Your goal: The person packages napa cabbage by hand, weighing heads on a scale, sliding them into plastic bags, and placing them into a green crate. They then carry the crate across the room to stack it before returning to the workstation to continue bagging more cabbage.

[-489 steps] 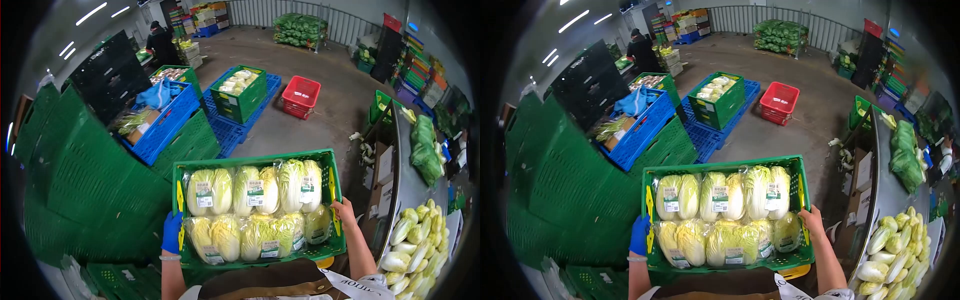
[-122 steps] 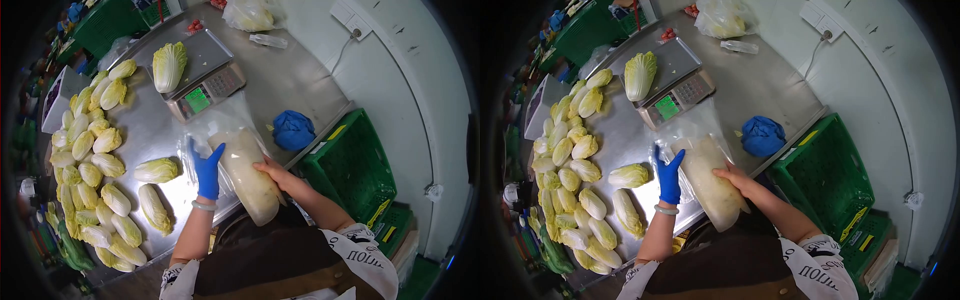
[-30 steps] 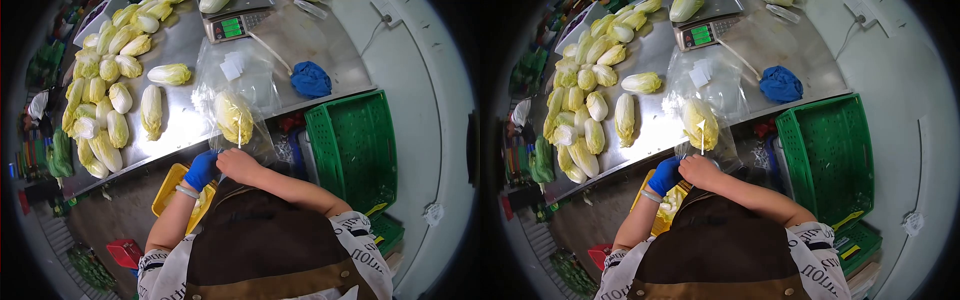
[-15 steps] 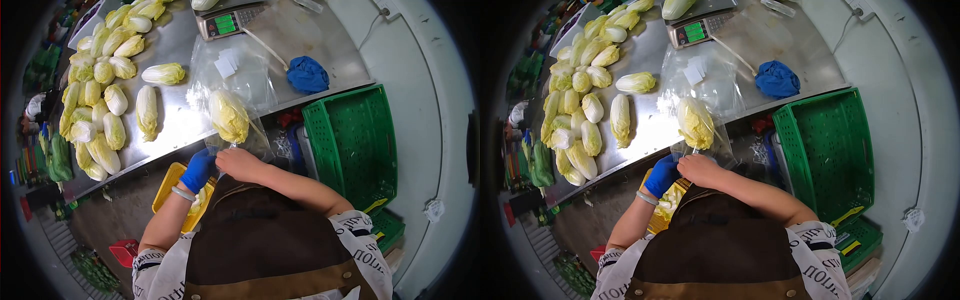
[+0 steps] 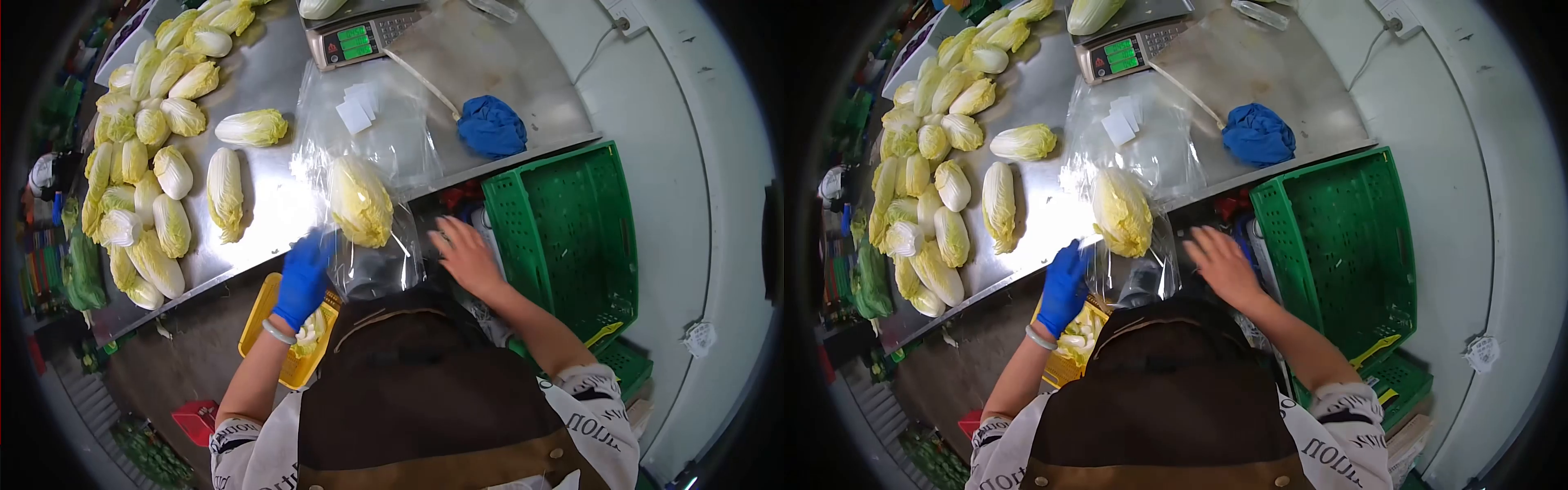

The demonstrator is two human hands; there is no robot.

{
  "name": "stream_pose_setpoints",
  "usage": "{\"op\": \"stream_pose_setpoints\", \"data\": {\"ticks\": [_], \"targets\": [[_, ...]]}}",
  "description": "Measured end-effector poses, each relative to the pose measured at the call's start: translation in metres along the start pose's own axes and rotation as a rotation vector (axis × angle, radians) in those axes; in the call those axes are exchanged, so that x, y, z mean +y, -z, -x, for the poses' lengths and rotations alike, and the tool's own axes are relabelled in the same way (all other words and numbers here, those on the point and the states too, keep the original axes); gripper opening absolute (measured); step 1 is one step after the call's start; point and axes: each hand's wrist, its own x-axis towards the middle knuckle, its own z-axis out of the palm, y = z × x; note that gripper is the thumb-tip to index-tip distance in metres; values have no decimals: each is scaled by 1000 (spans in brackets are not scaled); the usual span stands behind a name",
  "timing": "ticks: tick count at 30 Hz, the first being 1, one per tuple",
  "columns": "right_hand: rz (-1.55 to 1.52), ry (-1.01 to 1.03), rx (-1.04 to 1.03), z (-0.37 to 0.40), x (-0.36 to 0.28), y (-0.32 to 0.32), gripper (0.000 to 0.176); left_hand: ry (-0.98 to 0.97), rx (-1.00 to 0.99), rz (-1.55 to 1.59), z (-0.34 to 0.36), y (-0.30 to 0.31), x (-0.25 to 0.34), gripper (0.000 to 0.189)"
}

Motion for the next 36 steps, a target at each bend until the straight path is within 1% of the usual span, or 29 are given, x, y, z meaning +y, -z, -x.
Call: {"op": "stream_pose_setpoints", "data": {"ticks": [2,3,5,6,7,8,9,10,11,12,13,14,16,17,18,20,21,24,25,26,27,28,29,30,32,33,34,35,36], "targets": [[-91,313,122,-32,-3,-16,37,-299,-53,-10,-4,1,10,67],[-196,362,108,-39,5,-28,31,-348,-27,78,0,-10,3,59],[-403,466,70,-48,19,-50,20,-234,1,305,3,-9,-16,45],[-633,241,-21,-51,20,-49,16,-173,14,424,3,-7,-21,39],[-853,7,-111,-54,22,-47,15,86,52,731,2,-6,-20,22],[-1062,-235,-199,-58,25,-45,17,250,13,980,-2,-6,-25,23],[-1143,-236,-64,-67,25,-47,25,418,-28,1224,-6,-6,-32,24],[-1212,-383,-116,-74,24,-51,26,592,-74,1463,-12,-6,-39,26],[-1279,-532,-169,-82,23,-58,28,668,-58,1415,-19,-14,-44,29],[-1344,-683,-223,-89,19,-65,29,759,-53,1475,-22,-27,-51,28],[-1322,-754,-248,-95,11,-73,35,854,-49,1533,-23,-46,-59,27],[-1166,-798,-273,-99,2,-81,38,951,-46,1589,-24,-67,-66,27],[-535,-521,-43,-91,-2,-142,38,1017,-39,1517,-27,-95,-66,23],[-449,-566,-49,-92,-12,-131,32,1053,-56,1516,-29,-98,-65,22],[-639,-717,-85,-92,-16,-119,30,1093,-73,1515,-28,-100,-64,22],[-1022,-1014,-146,-93,-18,-90,29,1133,-2,1694,-27,-103,-67,20],[-772,-1027,-50,-97,-24,-66,28,1147,36,1784,-30,-104,-69,19],[-361,-97,30,-107,-38,-22,42,1168,-20,1749,-44,-76,-64,15],[-233,62,40,-107,-53,-25,53,929,-139,1636,-39,-81,-73,15],[-102,209,50,-112,-70,-34,65,1017,-138,1723,-37,-88,-78,15],[0,198,0,-117,-73,-66,82,1108,-142,1803,-40,-89,-79,15],[-22,170,-30,-125,-77,-70,81,1202,-142,1879,-43,-91,-81,15],[-46,144,-58,-132,-77,-73,80,1094,-166,1757,-35,-110,-107,13],[-72,122,-86,-138,-75,-74,79,1068,-176,1406,-48,-95,-114,18],[-263,26,-16,-148,-73,-55,74,789,91,925,-61,-77,-116,14],[-359,-23,30,-152,-71,-46,71,546,205,840,-79,-40,-98,18],[-518,-144,72,-158,-64,-43,68,295,324,755,-101,-10,-80,26],[-675,-257,119,-163,-54,-38,64,71,226,727,-112,-6,-92,44],[-830,-362,166,-169,-40,-33,61,-65,116,676,-127,4,-99,41]]}}
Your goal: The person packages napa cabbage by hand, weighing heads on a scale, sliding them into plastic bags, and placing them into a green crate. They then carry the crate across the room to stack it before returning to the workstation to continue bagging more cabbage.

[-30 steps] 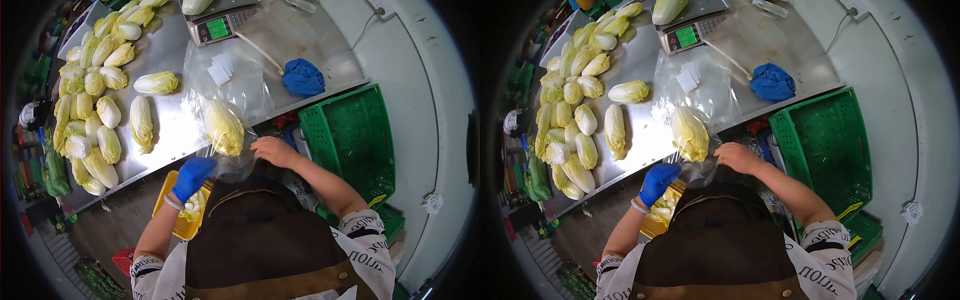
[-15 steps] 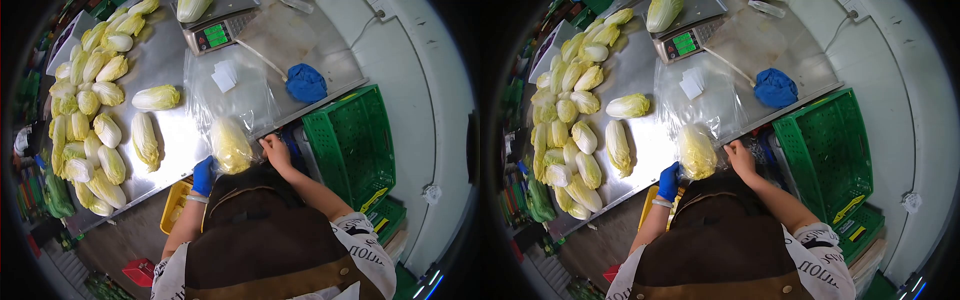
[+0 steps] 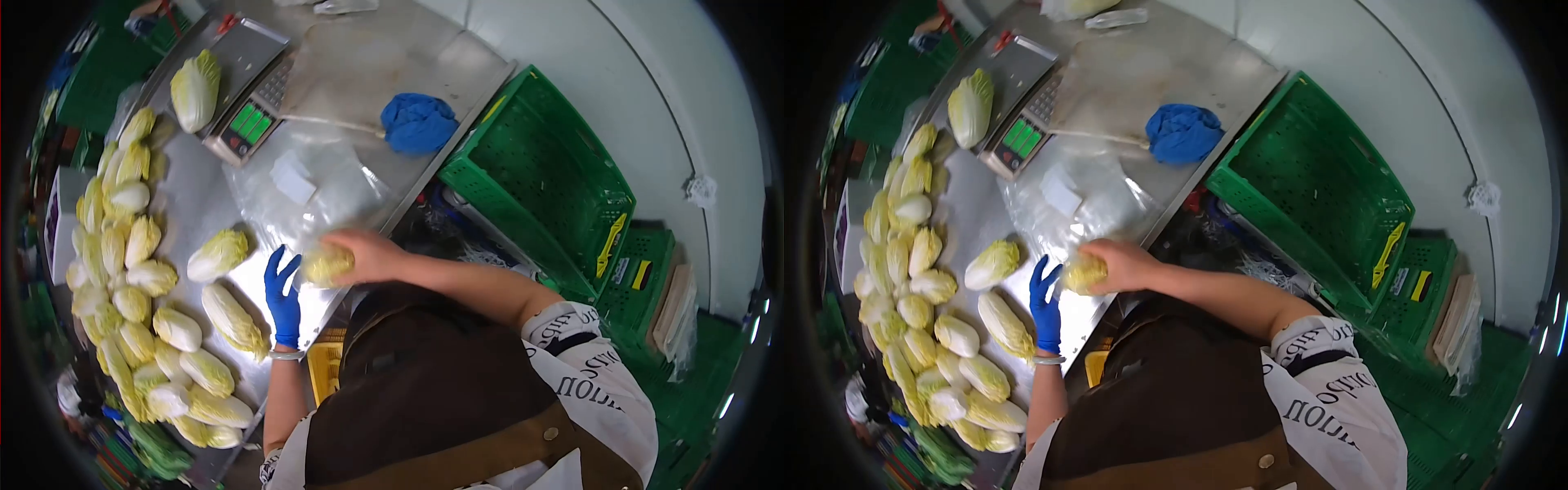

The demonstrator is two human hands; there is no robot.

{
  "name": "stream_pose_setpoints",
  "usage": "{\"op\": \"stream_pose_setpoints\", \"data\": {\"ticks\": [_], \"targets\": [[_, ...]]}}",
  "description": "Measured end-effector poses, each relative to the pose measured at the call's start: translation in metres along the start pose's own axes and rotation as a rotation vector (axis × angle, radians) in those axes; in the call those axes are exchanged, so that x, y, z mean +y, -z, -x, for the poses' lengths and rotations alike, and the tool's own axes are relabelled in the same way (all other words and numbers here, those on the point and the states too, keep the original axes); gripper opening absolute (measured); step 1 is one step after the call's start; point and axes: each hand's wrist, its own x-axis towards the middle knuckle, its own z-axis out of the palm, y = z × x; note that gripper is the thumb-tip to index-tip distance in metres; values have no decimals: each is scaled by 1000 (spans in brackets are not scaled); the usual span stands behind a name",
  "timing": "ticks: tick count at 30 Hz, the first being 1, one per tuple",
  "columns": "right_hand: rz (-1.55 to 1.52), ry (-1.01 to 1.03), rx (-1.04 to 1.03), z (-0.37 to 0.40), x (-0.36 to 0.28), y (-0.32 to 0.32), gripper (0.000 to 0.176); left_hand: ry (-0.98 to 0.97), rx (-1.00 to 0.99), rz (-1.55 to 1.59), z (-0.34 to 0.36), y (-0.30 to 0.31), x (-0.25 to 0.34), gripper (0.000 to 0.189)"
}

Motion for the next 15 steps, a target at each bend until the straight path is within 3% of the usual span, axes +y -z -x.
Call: {"op": "stream_pose_setpoints", "data": {"ticks": [1,2,4,6,8,11,13,14,15], "targets": [[-301,-101,-40,-13,8,17,49,200,-100,261,-12,6,-10,39],[-518,-282,-61,-15,13,31,48,405,-203,517,-22,7,-17,39],[-953,-627,-108,-18,18,65,48,358,-285,634,-46,5,10,50],[-1332,-543,-33,4,16,93,56,311,-340,538,-71,-12,82,59],[-1689,-460,40,26,23,125,60,472,-166,860,-93,-35,115,61],[-929,-159,335,58,20,159,63,593,39,840,-123,-100,163,58],[-895,-129,500,66,16,187,58,142,-269,574,-136,-143,185,66],[-999,-260,560,78,28,209,56,362,-362,800,-143,-153,207,71],[-1068,-259,635,97,59,226,51,312,-476,896,-149,-157,230,73]]}}
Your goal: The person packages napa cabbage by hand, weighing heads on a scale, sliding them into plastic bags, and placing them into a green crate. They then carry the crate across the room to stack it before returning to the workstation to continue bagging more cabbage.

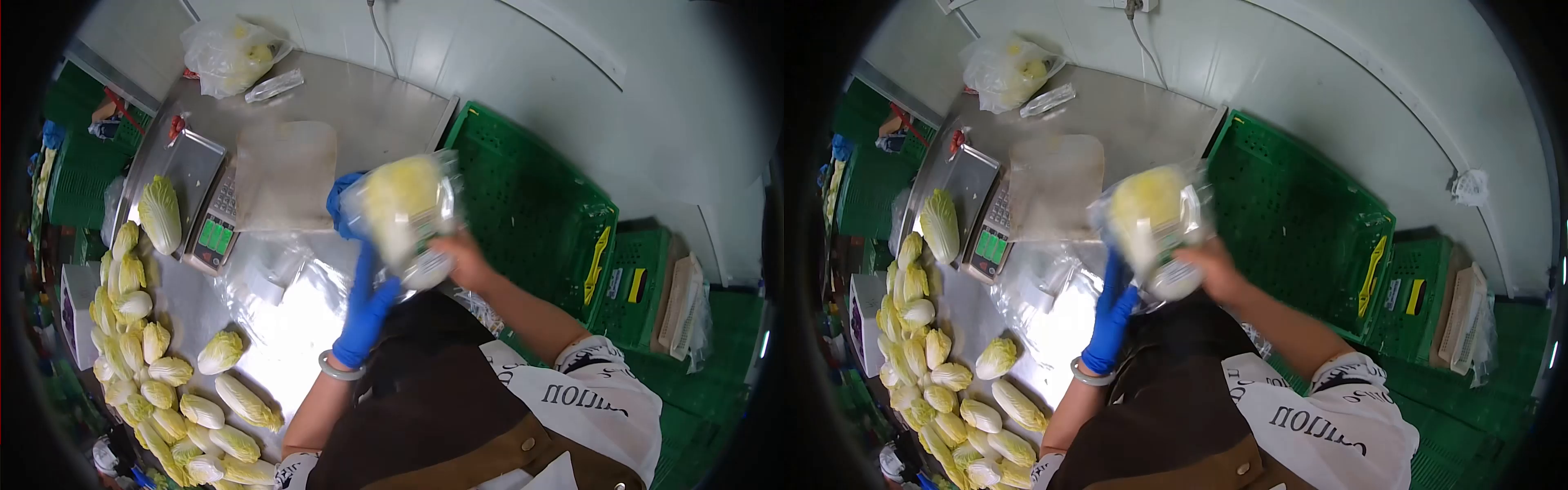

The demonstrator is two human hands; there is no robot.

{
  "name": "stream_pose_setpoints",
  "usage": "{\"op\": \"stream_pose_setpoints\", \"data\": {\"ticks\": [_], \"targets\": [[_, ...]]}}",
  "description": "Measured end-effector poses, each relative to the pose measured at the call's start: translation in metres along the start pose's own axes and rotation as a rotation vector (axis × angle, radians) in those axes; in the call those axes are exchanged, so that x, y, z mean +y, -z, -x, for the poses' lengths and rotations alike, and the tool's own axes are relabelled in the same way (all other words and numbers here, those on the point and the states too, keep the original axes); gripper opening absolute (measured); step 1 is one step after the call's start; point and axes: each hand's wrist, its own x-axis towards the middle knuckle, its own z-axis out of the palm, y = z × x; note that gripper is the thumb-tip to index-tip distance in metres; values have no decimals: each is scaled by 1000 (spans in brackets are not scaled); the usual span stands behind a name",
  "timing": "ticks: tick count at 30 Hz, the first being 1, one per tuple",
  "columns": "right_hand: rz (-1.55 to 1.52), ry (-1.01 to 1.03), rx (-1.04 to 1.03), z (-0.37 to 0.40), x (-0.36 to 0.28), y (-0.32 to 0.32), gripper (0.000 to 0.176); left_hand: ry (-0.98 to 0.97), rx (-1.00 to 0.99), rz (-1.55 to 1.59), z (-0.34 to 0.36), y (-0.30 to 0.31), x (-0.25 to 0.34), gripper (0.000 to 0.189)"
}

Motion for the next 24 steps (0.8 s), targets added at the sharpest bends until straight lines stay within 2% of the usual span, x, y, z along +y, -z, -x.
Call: {"op": "stream_pose_setpoints", "data": {"ticks": [1,3,5,7,9,10,13,14,16,18,20,21,24], "targets": [[-74,6,48,-12,9,57,46,-213,-114,-337,-14,0,-2,70],[-188,152,300,-28,-11,101,29,-191,36,-341,-26,-1,2,59],[-126,224,434,-53,-19,156,34,77,206,-91,-44,48,-33,42],[-46,243,605,-76,-16,181,40,170,521,-96,-52,100,-67,39],[-15,194,602,-100,6,203,42,338,673,-128,-66,135,-68,48],[5,165,598,-112,20,211,43,402,678,-96,-75,148,-64,60],[-39,-58,441,-145,52,220,50,507,647,63,-117,187,-57,70],[35,-179,447,-154,63,231,49,498,666,72,-128,191,-53,71],[189,-401,464,-168,77,254,47,454,655,144,-148,217,-74,53],[692,-436,460,-160,52,248,44,322,651,146,-147,231,-85,40],[1392,-448,438,-156,5,217,39,164,664,92,-122,225,-71,34],[1832,-434,413,-153,-21,188,35,122,662,37,-101,222,-56,32],[1491,303,378,-147,-48,127,21,10,655,-119,-5,230,-25,27]]}}
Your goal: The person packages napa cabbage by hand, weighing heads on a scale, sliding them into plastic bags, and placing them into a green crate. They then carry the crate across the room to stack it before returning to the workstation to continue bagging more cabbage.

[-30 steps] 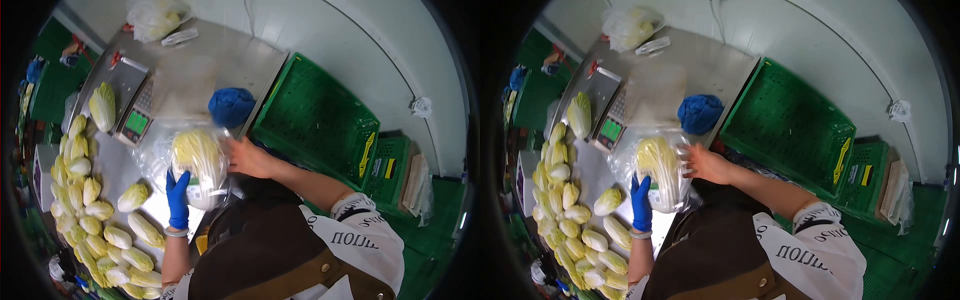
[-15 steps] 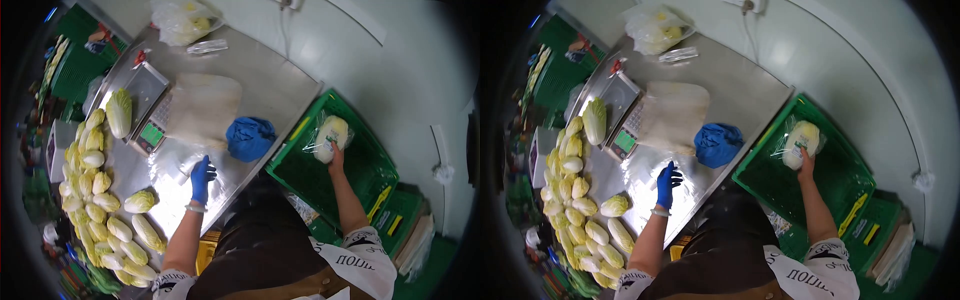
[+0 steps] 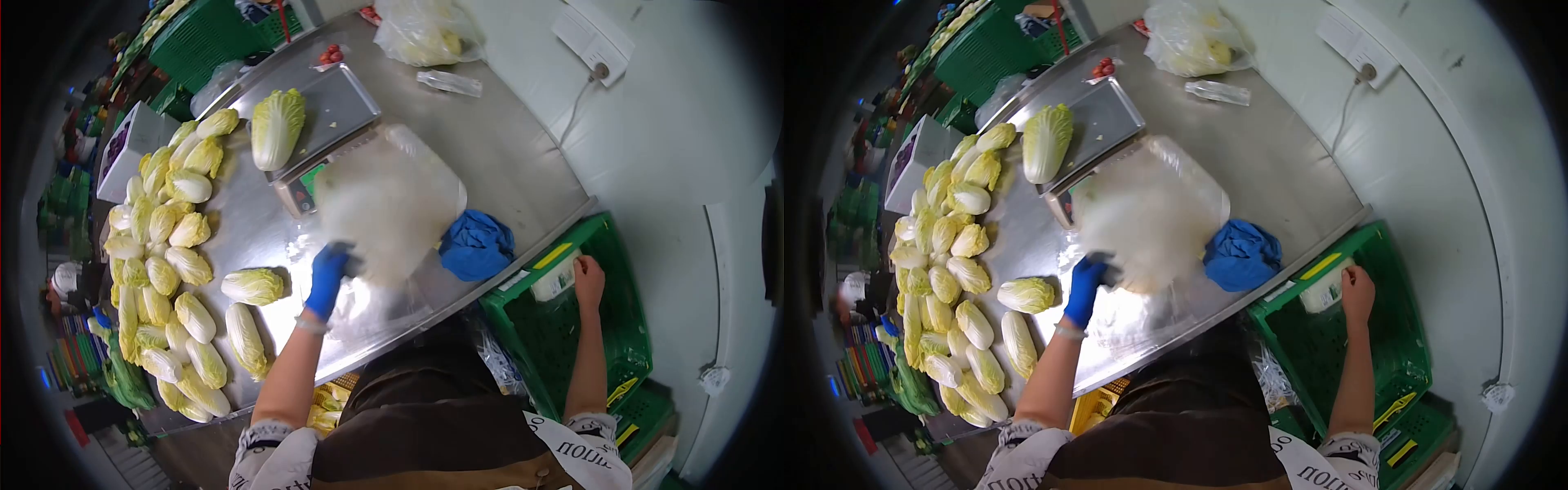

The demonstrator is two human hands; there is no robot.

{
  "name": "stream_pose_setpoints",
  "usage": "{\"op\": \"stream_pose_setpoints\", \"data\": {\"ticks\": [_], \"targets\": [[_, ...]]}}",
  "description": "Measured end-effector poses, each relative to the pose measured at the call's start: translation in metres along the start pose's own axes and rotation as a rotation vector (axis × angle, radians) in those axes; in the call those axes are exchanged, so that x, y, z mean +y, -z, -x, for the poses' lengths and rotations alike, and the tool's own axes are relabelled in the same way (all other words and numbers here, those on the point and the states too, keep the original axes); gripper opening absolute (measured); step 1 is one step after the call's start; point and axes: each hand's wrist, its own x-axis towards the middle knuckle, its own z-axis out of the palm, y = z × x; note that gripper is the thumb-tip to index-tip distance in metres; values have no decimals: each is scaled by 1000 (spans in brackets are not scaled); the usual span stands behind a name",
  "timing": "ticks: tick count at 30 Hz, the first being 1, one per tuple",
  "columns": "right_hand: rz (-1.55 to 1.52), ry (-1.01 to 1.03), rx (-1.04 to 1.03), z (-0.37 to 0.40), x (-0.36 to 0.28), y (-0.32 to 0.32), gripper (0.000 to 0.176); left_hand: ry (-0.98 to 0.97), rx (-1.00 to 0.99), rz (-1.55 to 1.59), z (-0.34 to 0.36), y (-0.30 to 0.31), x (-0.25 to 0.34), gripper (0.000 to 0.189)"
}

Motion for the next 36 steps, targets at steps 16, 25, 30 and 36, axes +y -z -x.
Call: {"op": "stream_pose_setpoints", "data": {"ticks": [16,25,30,36], "targets": [[-617,143,-481,-2,-567,-289,118,-28,137,-784,104,169,-132,18],[-546,-137,-512,-22,-613,-356,103,-39,-13,-659,106,182,-137,27],[-745,338,-1054,23,-533,-254,88,18,-5,-400,99,191,-143,26],[150,1561,-1465,104,-473,-196,84,-231,17,-115,84,198,-191,51]]}}
